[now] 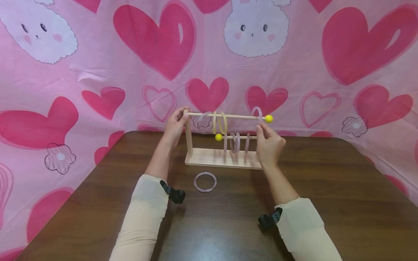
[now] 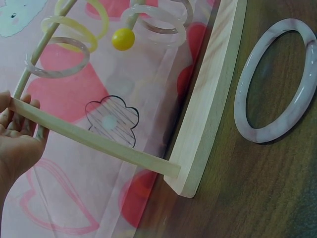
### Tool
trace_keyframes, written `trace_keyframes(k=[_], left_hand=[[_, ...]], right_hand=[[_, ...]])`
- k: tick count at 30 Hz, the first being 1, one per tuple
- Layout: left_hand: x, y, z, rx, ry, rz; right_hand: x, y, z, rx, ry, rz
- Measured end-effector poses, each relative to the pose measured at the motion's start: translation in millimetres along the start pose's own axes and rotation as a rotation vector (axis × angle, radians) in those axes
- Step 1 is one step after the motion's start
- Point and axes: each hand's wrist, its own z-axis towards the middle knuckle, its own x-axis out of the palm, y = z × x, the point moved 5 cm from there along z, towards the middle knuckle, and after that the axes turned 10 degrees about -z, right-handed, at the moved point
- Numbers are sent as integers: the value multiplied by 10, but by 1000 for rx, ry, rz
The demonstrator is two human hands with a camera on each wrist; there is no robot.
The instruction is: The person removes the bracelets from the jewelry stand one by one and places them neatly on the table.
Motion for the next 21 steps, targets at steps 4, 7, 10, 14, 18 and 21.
trace_keyframes(k=[4,7,10,14,18,21], left_hand=[[3,-1,2,-7,0,5],[-3,7,10,-10,0,-5],[-9,14,18,-8,-2,-14],[-9,15,20,-8,-3,-9],[-5,10,14,-7,-1,-6],[-5,9,15,-6,-4,4]], right_hand=[[-36,-46,40,36,-9,12],[-59,-63,62,43,-5,24],[-70,-84,81,54,0,31],[-84,-114,98,72,-3,15],[-105,-133,110,89,-9,8],[-132,-146,119,103,-22,10]])
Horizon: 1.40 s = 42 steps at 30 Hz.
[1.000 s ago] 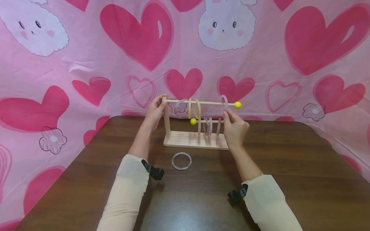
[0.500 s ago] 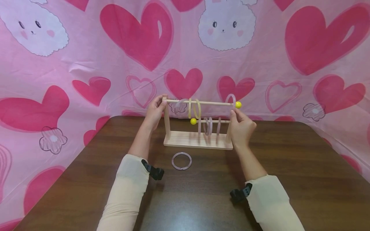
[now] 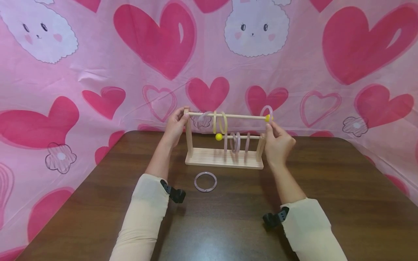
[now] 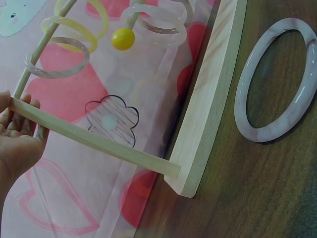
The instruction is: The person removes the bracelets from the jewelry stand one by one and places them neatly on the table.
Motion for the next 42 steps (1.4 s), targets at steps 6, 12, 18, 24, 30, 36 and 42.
trace_keyframes(k=[6,12,18,24,30,36,42], left_hand=[[-5,9,7,-3,-4,11],[-1,13,17,-5,-2,-10],[-5,19,18,-11,-5,-10],[-10,14,14,-7,-9,-6],[-16,10,9,2,-6,0],[-30,20,16,-4,-11,-1],[-16,10,17,-3,-13,25]], right_hand=[[-45,-44,25,15,-32,-20],[-95,-107,51,47,-60,-24],[-137,-159,94,99,-69,-25],[-188,-168,139,128,-92,-6],[-238,-177,131,143,-154,32],[-241,-171,126,174,-176,140],[-232,-183,128,263,-156,211]])
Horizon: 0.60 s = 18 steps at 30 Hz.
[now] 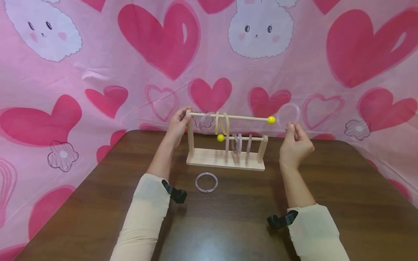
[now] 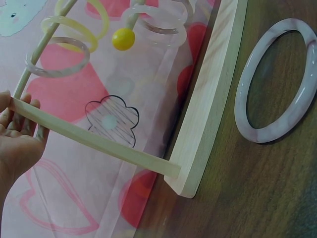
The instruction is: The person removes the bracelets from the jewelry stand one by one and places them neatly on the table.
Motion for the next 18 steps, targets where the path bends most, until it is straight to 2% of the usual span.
trace_keyframes(k=[6,12,18], left_hand=[[7,-5,2,0,7,-24],[8,2,12,3,7,-38],[6,-1,-2,6,-1,-19]], right_hand=[[38,-42,6,184,83,227],[89,-48,-37,267,150,383],[176,-55,-114,337,221,460]])
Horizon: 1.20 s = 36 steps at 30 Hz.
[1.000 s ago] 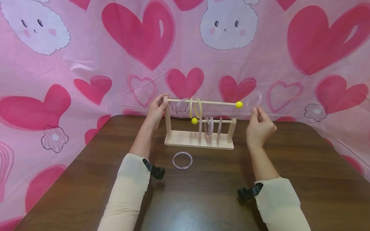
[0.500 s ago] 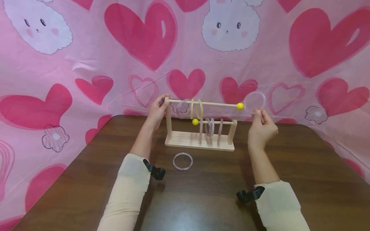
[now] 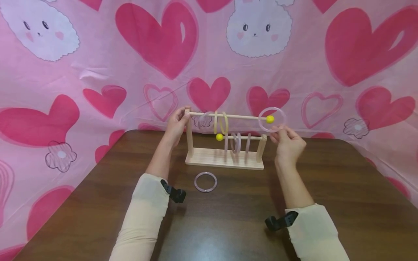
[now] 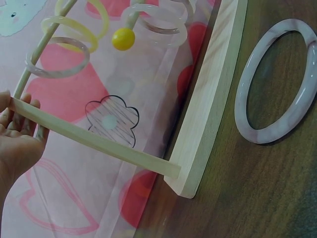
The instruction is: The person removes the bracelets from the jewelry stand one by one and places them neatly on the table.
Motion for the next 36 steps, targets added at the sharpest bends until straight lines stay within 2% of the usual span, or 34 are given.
trace_keyframes(k=[4,11,14,18,21,27,31,36], left_hand=[[-9,5,-6,-4,-7,4],[-15,9,-9,-7,-6,-6],[-14,7,-13,-7,-5,-10],[-19,10,-10,-6,-5,-16],[-21,8,-6,-5,-4,-19],[-18,-1,1,1,-1,-10],[-14,-2,3,4,0,-11],[-12,0,3,5,5,-14]], right_hand=[[58,-41,-33,34,74,4],[154,-100,-104,82,210,-63],[184,-139,-126,155,266,-70],[211,-199,-157,309,367,-46],[225,-237,-180,395,444,-44],[245,-275,-226,472,563,-50],[240,-297,-245,498,610,-76],[247,-322,-280,545,631,-85]])
